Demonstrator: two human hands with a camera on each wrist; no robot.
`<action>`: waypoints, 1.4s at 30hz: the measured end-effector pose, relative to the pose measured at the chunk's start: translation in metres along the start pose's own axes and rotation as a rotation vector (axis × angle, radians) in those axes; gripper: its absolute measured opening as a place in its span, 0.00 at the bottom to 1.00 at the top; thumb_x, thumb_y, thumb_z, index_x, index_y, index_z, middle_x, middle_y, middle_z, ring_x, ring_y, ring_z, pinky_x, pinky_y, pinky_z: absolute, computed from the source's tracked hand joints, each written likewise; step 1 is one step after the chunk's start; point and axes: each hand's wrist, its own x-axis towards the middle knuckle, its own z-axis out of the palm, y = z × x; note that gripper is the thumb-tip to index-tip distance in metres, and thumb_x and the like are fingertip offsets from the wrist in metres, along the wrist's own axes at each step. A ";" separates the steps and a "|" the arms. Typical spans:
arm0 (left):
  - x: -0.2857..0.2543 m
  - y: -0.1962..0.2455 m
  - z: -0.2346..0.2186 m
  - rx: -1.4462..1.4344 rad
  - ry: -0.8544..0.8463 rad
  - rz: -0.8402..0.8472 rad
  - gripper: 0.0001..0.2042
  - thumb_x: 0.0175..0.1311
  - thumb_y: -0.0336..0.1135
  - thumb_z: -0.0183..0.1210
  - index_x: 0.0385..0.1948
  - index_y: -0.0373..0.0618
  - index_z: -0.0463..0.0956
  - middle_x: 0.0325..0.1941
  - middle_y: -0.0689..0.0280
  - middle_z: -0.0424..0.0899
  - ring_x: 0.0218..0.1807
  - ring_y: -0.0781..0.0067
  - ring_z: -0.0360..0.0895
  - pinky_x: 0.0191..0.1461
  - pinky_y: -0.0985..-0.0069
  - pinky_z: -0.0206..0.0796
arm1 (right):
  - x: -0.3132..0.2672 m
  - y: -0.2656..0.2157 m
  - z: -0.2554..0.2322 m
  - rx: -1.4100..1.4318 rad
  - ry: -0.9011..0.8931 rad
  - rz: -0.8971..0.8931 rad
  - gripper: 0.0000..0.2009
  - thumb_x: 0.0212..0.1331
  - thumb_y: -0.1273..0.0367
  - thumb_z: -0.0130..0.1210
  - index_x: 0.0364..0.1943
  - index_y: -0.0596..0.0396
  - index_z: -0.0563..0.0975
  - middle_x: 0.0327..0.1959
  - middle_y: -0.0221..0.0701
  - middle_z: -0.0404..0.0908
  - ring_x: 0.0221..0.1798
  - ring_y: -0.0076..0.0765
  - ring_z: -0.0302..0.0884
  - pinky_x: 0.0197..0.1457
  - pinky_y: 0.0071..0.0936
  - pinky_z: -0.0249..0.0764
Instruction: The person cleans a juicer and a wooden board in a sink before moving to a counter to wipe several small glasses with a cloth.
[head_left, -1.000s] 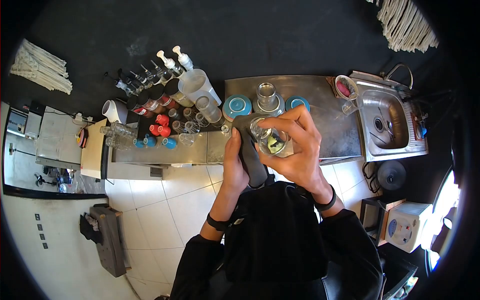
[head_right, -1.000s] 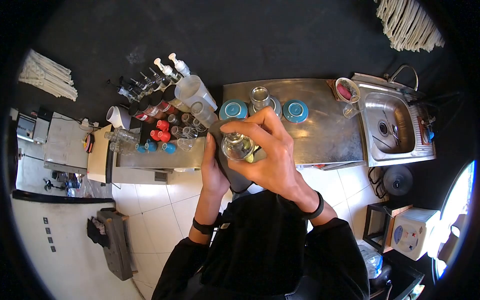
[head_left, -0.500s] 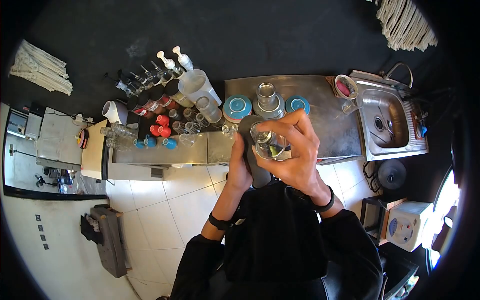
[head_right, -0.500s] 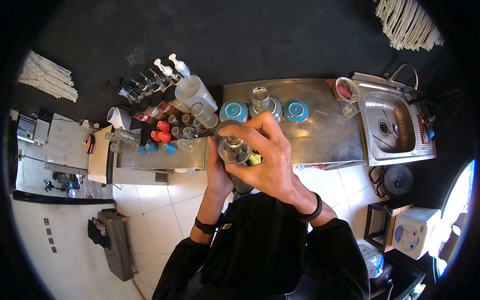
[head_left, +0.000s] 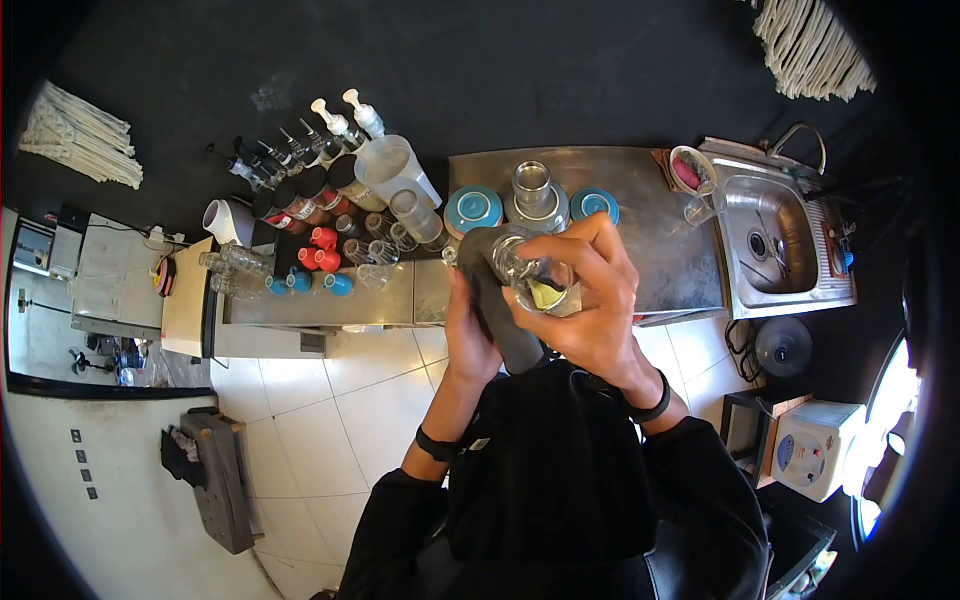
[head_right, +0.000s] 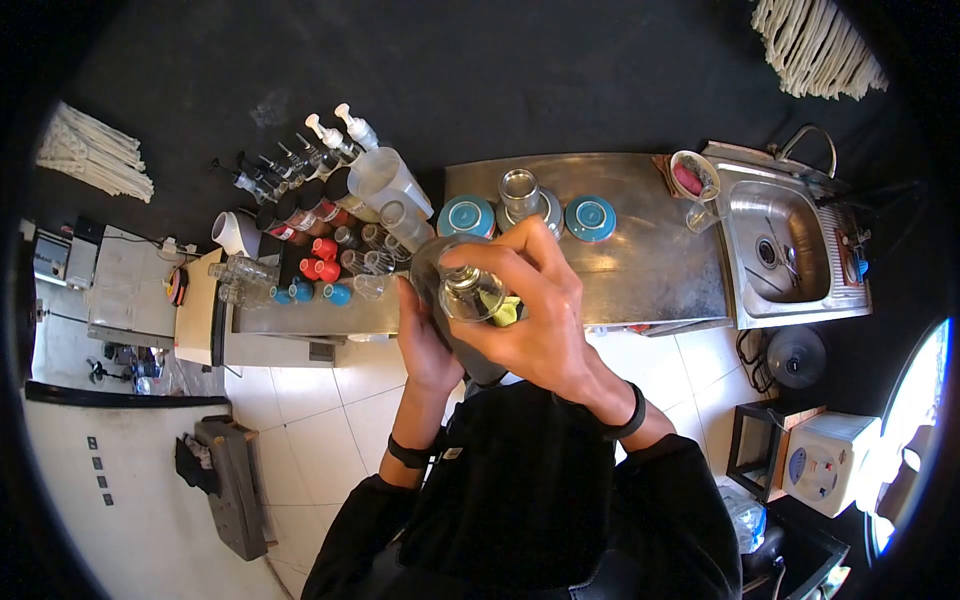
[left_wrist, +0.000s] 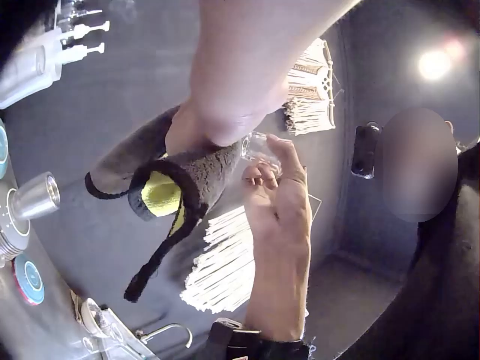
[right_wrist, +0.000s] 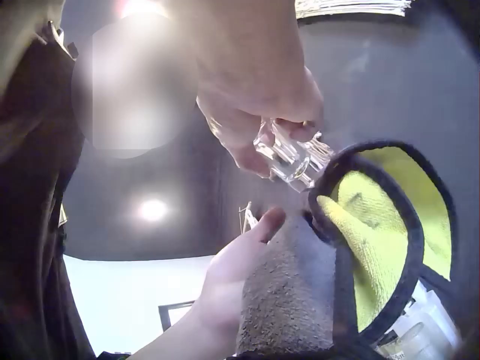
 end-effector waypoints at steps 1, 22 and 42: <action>0.000 -0.001 -0.001 0.000 -0.009 -0.014 0.27 0.71 0.56 0.31 0.61 0.46 0.60 0.62 0.62 0.67 0.62 0.65 0.66 0.66 0.64 0.57 | 0.000 0.001 0.005 0.024 0.028 -0.016 0.21 0.29 0.78 0.67 0.36 0.52 0.80 0.30 0.28 0.68 0.29 0.26 0.66 0.32 0.23 0.66; 0.002 -0.001 -0.006 0.013 0.033 0.009 0.27 0.71 0.55 0.31 0.61 0.45 0.59 0.61 0.62 0.67 0.62 0.66 0.65 0.65 0.65 0.57 | 0.004 0.004 0.004 0.007 -0.001 -0.014 0.23 0.30 0.77 0.66 0.40 0.51 0.80 0.31 0.30 0.66 0.29 0.29 0.69 0.33 0.24 0.69; -0.013 -0.032 -0.065 0.353 0.121 -0.532 0.17 0.66 0.49 0.52 0.38 0.42 0.74 0.33 0.73 0.77 0.33 0.88 0.71 0.37 0.85 0.63 | -0.029 0.170 0.046 -0.103 -0.220 0.308 0.21 0.42 0.71 0.66 0.45 0.54 0.77 0.31 0.33 0.75 0.33 0.32 0.75 0.37 0.27 0.72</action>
